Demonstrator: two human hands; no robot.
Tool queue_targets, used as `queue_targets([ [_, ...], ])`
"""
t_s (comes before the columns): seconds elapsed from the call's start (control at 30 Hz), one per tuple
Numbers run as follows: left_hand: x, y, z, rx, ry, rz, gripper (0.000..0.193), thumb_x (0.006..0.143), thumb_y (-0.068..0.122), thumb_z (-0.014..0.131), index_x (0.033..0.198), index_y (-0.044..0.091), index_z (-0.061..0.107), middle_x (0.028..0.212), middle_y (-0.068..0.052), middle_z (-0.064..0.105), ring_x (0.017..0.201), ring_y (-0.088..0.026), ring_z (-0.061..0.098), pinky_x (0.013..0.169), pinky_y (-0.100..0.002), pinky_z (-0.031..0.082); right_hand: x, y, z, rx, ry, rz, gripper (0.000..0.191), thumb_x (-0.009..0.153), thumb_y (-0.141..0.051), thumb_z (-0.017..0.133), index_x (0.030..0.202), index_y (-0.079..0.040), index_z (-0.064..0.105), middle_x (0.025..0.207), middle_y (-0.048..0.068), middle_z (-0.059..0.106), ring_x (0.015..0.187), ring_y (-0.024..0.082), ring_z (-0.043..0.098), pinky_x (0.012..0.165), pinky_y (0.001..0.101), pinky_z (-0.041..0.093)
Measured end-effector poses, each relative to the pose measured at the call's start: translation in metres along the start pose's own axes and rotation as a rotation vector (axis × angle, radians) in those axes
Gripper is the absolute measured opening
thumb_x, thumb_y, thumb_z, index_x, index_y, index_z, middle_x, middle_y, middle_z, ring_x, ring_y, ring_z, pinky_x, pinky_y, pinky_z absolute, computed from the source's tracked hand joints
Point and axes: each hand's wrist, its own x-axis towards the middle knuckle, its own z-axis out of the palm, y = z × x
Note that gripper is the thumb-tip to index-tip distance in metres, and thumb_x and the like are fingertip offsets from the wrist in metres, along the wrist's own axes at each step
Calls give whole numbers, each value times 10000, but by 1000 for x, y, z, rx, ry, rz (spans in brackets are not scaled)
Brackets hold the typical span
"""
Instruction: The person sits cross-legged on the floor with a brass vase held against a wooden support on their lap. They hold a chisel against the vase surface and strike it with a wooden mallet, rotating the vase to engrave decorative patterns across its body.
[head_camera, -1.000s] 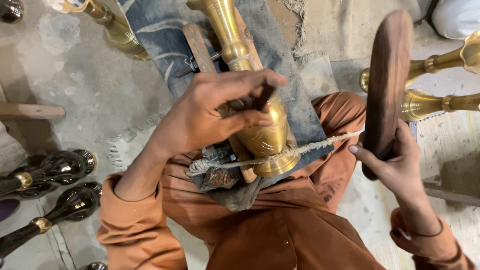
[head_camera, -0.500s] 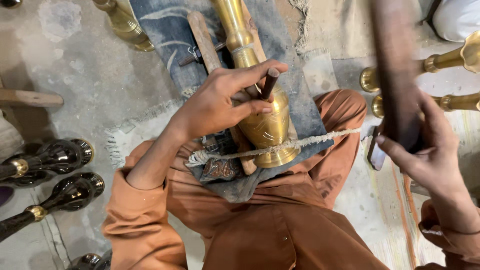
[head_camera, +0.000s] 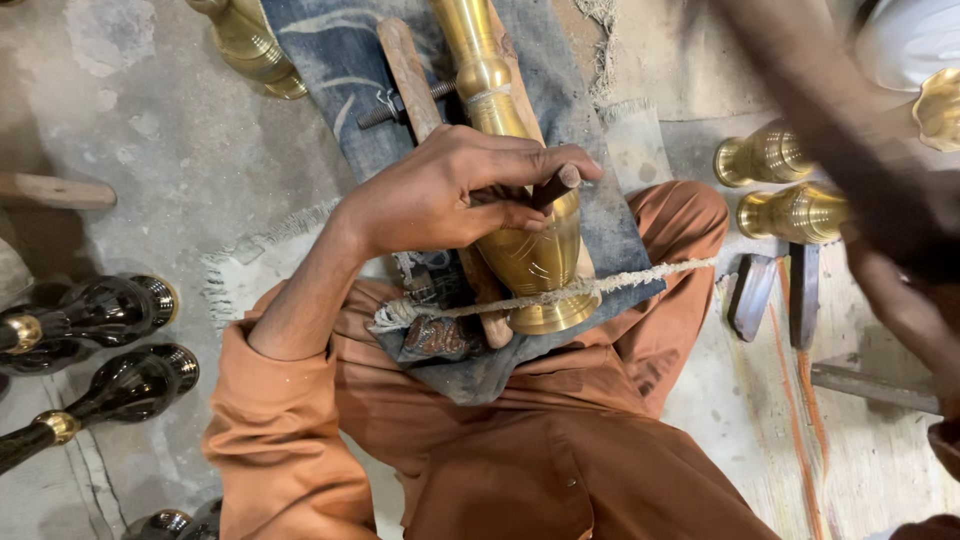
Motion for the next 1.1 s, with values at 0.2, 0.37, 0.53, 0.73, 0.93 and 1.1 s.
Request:
queue_targets([
  [0.2,-4,-2,0,2,10,-50,309,946,28,802,1204,168,707,1083,-57,787,970,-186,789,872,-345,646,19,1,-7,-3,-42,-43,733,773,-47,846,1412,17,491,1070,240,672,949,350,689,792,442,554],
  [0.37,-20,6,17,-96,228,-96,411,976,17,765,1368,63,652,1237,-87,748,1035,-195,788,924,-334,633,51,-8,-16,-55,-97,-156,689,757,-33,854,1364,-2,529,1042,220,669,934,348,682,792,443,544],
  [0.53,-31,0,33,6,331,-150,281,993,34,807,1252,74,706,1177,-67,769,944,-165,800,819,-289,649,86,-12,-25,-147,-152,-253,647,741,-20,862,1316,-21,566,1014,201,667,918,346,675,792,443,533],
  [0.73,-38,14,52,-41,525,-187,313,989,-18,811,1274,54,704,1105,-49,763,954,-128,784,822,-258,667,110,-21,-32,-249,-216,-324,598,721,-4,872,1258,-43,611,981,177,664,900,343,666,792,444,521],
  [0.93,-35,26,60,-90,658,-265,388,965,-30,770,1327,-7,629,1151,-90,721,971,-124,736,798,-259,662,121,-49,-46,-301,-168,-495,683,721,27,862,1353,-103,640,937,177,685,806,326,659,747,434,530],
  [1.1,-35,27,67,-144,712,-327,394,981,-28,764,1348,-15,622,1038,-61,724,914,-99,755,783,-253,621,132,-70,-50,-179,-167,-496,748,695,4,866,1409,-76,656,853,161,671,786,337,665,741,455,535],
])
